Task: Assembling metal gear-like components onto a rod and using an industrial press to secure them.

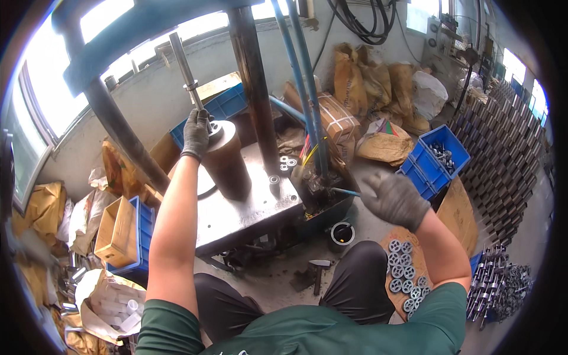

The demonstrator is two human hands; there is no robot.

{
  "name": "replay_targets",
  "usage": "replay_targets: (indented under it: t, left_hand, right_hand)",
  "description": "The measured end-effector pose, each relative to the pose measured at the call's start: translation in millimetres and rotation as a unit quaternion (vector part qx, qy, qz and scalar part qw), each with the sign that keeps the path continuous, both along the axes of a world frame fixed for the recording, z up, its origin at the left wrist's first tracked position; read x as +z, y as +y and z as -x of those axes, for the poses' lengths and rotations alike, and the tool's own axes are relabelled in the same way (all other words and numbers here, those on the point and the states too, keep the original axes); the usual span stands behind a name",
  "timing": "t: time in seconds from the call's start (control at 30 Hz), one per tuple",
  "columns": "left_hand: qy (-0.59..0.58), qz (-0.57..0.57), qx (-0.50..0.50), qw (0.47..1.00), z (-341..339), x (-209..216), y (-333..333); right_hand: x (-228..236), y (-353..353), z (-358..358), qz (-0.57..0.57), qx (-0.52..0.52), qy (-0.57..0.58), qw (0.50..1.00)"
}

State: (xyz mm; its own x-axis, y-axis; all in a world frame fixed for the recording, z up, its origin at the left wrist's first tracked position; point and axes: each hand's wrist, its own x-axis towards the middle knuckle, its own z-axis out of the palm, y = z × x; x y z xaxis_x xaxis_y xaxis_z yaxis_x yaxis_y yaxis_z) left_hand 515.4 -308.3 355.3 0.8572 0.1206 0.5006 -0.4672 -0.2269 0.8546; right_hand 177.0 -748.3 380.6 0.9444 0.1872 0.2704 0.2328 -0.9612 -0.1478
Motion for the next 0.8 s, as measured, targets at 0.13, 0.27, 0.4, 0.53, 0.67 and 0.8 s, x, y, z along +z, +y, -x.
replay_targets:
  t: [0.13,0.27,0.4,0.53,0.67,0.8]
  left_hand:
    - [0.014,0.053,-0.027,0.998,-3,0,-1]
    - [-0.001,0.003,0.003,1.0,0,1,0]
    - [-0.005,0.024,-0.016,1.0,0,0,1]
    - [-0.01,0.016,-0.023,1.0,-3,-1,3]
    - [-0.013,0.033,-0.042,0.998,-4,-2,6]
    - [-0.015,0.071,-0.075,0.995,-8,-6,10]
  right_hand:
    - [-42,-6,58,0.001,0.07,0.18,0.981]
    - [-64,-5,76,0.026,0.068,0.282,0.957]
    - [-59,-6,69,0.016,0.057,0.245,0.968]
    - [-52,-5,67,0.016,0.049,0.208,0.977]
    - [-60,2,81,-0.001,0.01,0.21,0.978]
    - [-72,4,87,-0.008,0.031,0.214,0.976]
